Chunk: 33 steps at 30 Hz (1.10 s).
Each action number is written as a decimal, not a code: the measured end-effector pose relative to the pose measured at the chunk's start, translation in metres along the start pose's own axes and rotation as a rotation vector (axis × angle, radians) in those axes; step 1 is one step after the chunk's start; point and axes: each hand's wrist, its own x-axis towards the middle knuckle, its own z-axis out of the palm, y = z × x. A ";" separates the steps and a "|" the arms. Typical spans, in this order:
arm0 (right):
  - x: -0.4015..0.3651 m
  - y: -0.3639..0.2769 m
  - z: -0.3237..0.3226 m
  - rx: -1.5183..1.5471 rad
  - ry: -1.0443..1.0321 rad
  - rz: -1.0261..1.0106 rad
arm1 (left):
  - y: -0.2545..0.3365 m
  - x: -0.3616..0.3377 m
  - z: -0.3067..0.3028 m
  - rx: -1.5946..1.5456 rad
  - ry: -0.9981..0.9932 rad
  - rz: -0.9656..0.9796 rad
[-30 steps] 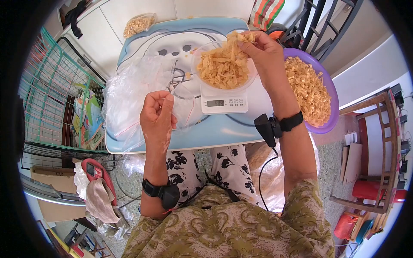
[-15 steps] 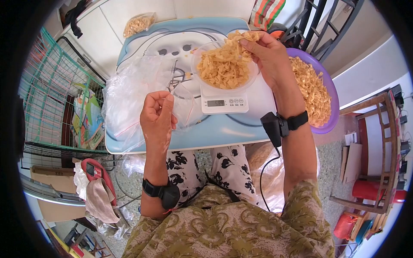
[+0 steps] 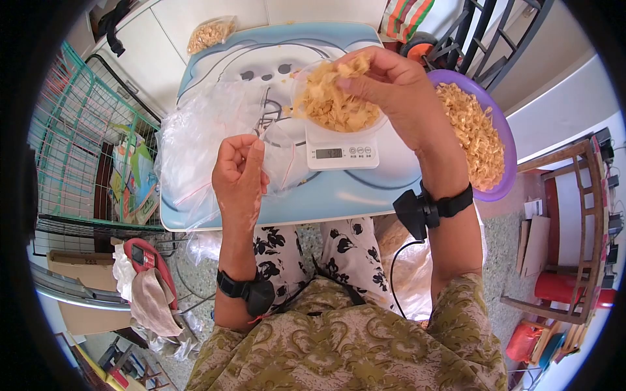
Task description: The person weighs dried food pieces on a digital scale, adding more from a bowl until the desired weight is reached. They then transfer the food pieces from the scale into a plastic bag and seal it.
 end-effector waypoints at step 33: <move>-0.060 0.066 0.100 -0.435 0.093 -0.341 | -0.002 -0.004 -0.003 -0.102 -0.111 -0.029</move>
